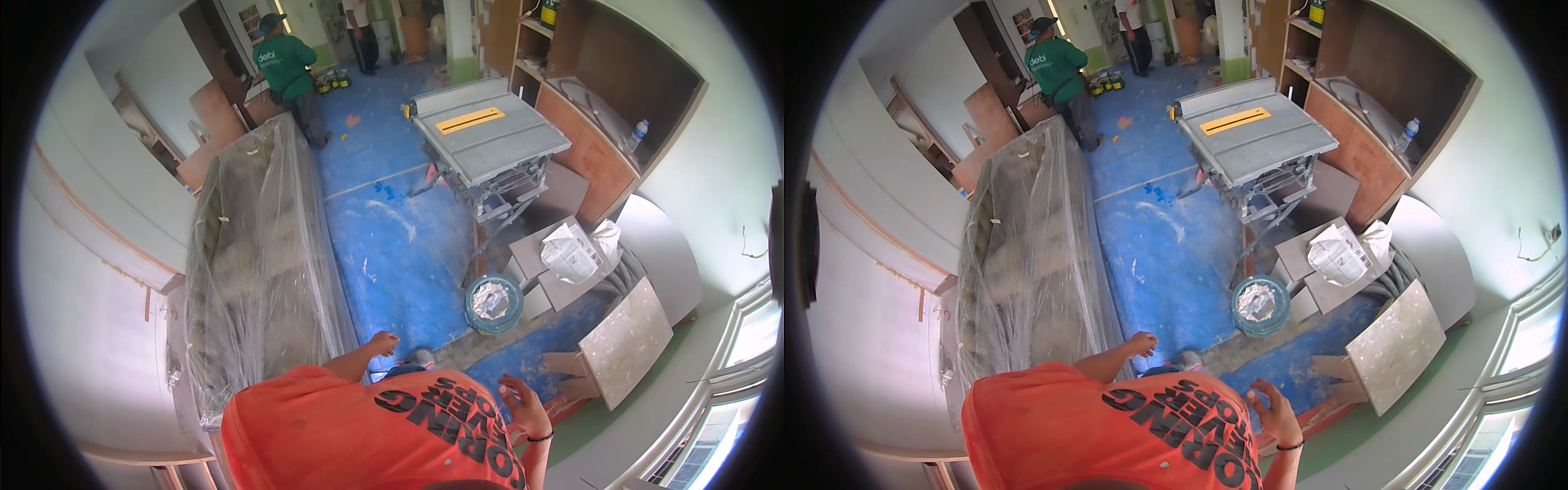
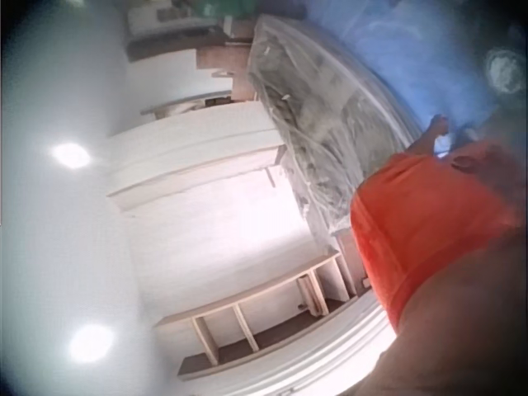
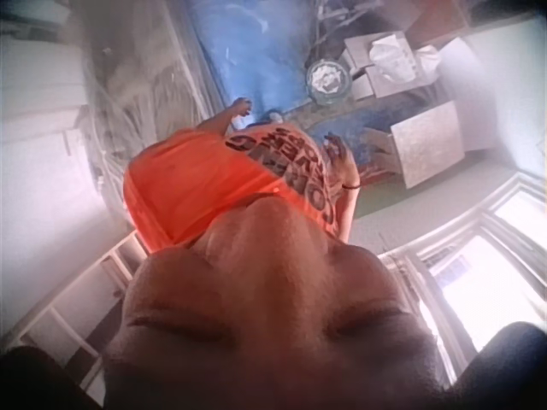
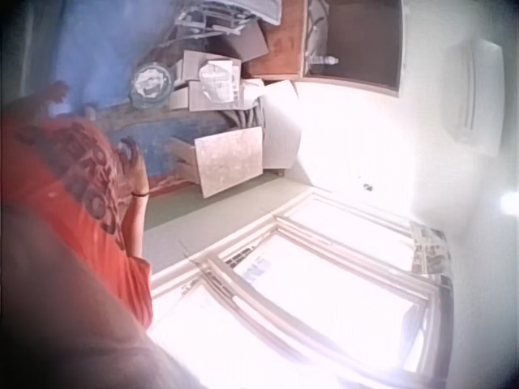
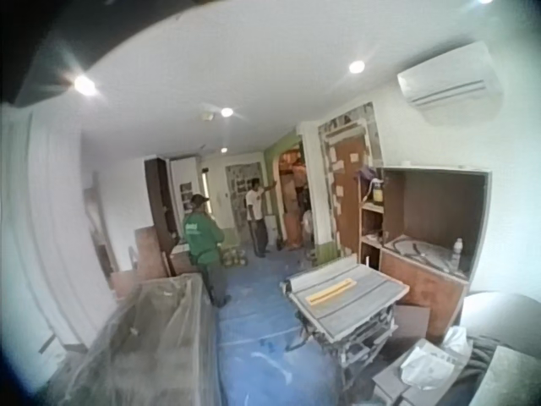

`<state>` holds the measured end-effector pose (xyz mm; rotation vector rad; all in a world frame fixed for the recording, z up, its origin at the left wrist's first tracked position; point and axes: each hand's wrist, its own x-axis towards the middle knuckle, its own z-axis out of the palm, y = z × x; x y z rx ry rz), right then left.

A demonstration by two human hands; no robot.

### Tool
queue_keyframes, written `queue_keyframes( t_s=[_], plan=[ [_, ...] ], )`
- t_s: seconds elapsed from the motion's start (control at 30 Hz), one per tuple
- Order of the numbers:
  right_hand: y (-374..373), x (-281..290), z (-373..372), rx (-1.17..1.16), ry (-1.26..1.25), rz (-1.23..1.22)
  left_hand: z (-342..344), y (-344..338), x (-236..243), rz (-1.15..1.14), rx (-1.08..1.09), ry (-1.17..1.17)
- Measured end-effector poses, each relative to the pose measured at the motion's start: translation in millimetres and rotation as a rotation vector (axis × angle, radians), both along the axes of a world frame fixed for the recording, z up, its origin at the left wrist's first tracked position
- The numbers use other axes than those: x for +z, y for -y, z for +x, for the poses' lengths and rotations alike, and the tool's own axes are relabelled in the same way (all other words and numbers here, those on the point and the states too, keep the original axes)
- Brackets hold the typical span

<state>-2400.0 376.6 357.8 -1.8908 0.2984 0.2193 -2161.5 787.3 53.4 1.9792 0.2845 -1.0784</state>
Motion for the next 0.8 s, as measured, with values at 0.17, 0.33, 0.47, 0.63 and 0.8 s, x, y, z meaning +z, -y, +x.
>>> queue_keyframes(
  t_s=[0.17,0.33,0.47,0.63,0.8],
  plan=[
    [10.9,-165.3,-26.3,-0.080,-0.146,-0.108,-32.0,-24.4,-11.9,0.076,0.007,-0.092],
    [12.4,-319.3,-105.7,0.159,-0.027,-0.814,-40.3,-28.5,-25.5,0.127,0.106,-0.144],
    [1.9,-358.5,-149.2,-0.392,-0.387,-0.114,-34.4,-23.6,-30.0,0.077,0.070,-0.119],
    [-1.0,-349.8,-160.3,-0.773,-0.533,0.306,-35.8,-18.1,-36.0,-0.064,-0.300,0.143],
    [7.0,-342.4,-176.8,-0.842,-0.487,0.351,-33.6,-10.8,-41.5,0.041,-0.004,-0.041]
  ],
)
